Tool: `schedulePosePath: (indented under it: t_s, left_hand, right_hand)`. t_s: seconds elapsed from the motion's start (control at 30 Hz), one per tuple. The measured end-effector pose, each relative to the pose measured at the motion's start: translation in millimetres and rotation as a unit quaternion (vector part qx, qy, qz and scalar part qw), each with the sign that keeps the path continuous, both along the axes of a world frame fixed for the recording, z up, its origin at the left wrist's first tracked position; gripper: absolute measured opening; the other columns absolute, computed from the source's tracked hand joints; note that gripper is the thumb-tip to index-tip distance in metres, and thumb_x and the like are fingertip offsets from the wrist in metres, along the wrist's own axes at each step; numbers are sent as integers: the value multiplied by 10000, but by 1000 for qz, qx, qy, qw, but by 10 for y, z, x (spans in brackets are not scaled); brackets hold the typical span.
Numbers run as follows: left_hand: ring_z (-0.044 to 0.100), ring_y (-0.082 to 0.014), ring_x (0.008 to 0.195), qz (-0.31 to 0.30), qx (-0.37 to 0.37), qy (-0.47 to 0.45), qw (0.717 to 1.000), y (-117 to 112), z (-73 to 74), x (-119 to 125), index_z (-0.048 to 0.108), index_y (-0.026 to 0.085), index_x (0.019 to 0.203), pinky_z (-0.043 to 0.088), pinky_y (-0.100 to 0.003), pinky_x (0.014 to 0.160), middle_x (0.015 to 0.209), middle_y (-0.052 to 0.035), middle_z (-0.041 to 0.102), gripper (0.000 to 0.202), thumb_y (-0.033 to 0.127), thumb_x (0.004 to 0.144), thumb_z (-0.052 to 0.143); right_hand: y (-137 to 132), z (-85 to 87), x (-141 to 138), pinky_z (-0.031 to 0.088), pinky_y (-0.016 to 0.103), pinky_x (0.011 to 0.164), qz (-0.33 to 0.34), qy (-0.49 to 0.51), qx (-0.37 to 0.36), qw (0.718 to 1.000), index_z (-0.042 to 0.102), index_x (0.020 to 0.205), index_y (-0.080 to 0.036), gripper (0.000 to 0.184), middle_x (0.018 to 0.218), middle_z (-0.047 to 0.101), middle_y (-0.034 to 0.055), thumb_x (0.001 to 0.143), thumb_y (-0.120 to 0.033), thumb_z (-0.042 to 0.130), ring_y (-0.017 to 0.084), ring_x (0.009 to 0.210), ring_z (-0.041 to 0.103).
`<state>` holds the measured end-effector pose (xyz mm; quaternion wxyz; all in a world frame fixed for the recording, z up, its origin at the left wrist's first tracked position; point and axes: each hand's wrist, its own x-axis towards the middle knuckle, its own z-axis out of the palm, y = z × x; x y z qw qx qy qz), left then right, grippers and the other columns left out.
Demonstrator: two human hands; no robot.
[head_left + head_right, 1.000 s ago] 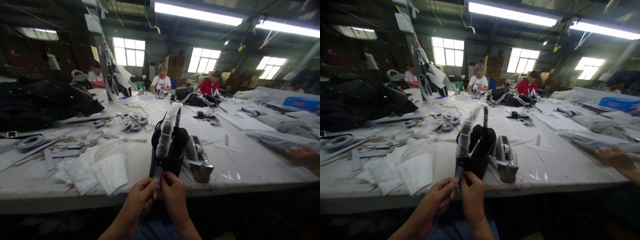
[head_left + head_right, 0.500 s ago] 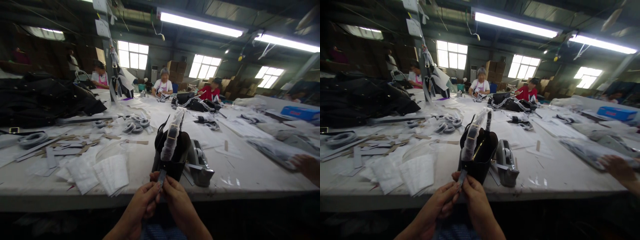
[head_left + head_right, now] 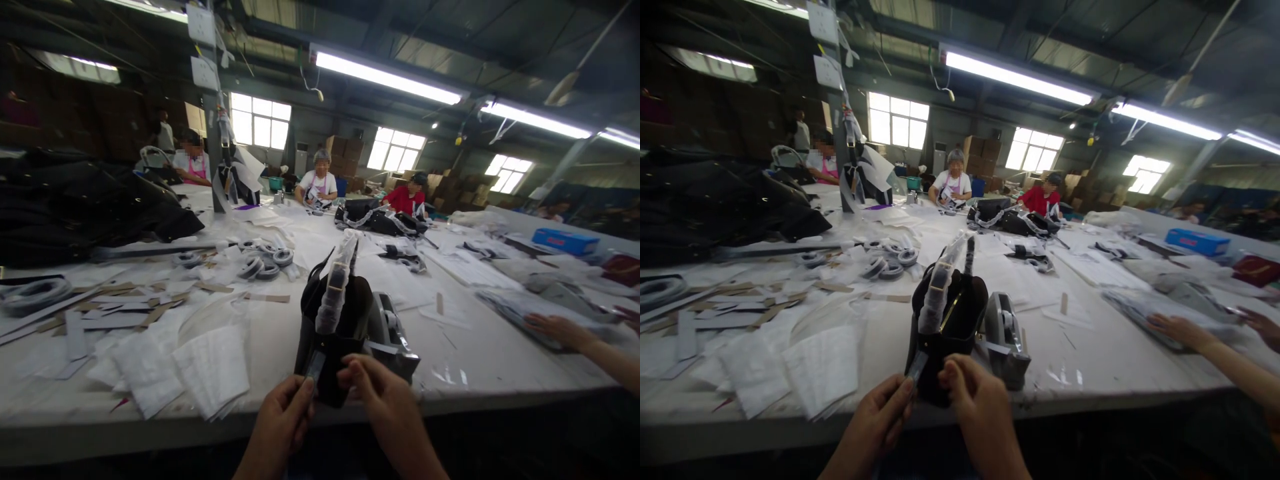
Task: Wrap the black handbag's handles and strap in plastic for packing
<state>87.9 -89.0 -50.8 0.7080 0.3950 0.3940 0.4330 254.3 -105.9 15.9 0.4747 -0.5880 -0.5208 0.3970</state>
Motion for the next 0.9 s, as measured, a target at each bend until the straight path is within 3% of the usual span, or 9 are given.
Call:
schedulePosePath:
  t_s: [0.1,0.27,0.33,0.4,0.5,0.6,0.73,0.83,0.9]
  left_hand:
    - [257,-2,338,16,12,-9,1000,13,-29,49,572,172,784,158,-133,323,572,63,497,501,670,753,617]
    - [299,-6,331,47,20,13,999,30,-20,148,598,170,755,159,-144,326,633,30,561,572,734,785,506]
    - [348,-30,330,29,25,40,998,49,-32,161,627,163,720,210,-156,324,590,19,572,589,737,779,510]
    - [522,-102,438,25,72,65,995,76,-43,117,685,166,742,382,-187,395,612,-17,634,568,705,801,516]
    - [681,-217,797,61,185,102,975,174,-21,-111,742,198,867,551,-273,715,827,-56,740,459,596,867,513]
    - [675,-245,976,176,255,179,934,398,93,-483,718,237,1034,555,-331,854,1063,-56,729,371,509,904,502]
    - [583,-272,1185,322,353,322,817,786,393,-895,602,278,1247,463,-437,1032,1328,-52,603,384,431,900,544]
    - [439,-283,1340,348,428,386,739,972,597,-1011,510,287,1357,334,-480,1135,1451,-51,493,453,400,918,514]
    - [388,-291,1376,346,445,403,721,1009,647,-1015,474,288,1391,292,-497,1155,1478,-51,464,493,403,915,518]
  right_hand:
    - [205,350,146,551,388,837,-72,-46,86,993,677,1096,-197,509,997,746,105,827,-621,587,264,888,700]
    - [821,850,-124,513,383,949,68,131,59,987,685,1089,-209,475,1116,718,86,849,-605,584,256,1094,641]
    - [1041,1037,-252,556,339,858,70,225,34,971,684,1011,-189,429,994,735,75,842,-577,616,216,953,684]
    - [1228,1268,-314,572,256,669,66,282,31,957,660,903,-168,373,749,698,18,808,-528,684,134,653,657]
    - [1452,1721,-280,390,162,364,151,234,-5,961,608,716,-142,410,438,425,-104,758,-531,729,35,330,322]
    - [1601,2244,-165,261,148,301,243,64,-22,968,629,698,-123,418,376,366,-122,769,-524,723,21,306,229]
    - [1714,2851,-26,357,151,340,236,-204,43,949,693,739,-95,353,423,534,-56,754,-441,757,47,349,426]
    - [1791,3105,45,470,157,413,199,-295,84,931,721,729,-92,212,534,641,-33,654,-259,826,61,409,549]
    - [1839,3163,72,529,181,492,179,-338,95,919,741,766,-89,186,587,676,-40,616,-169,815,68,448,602]
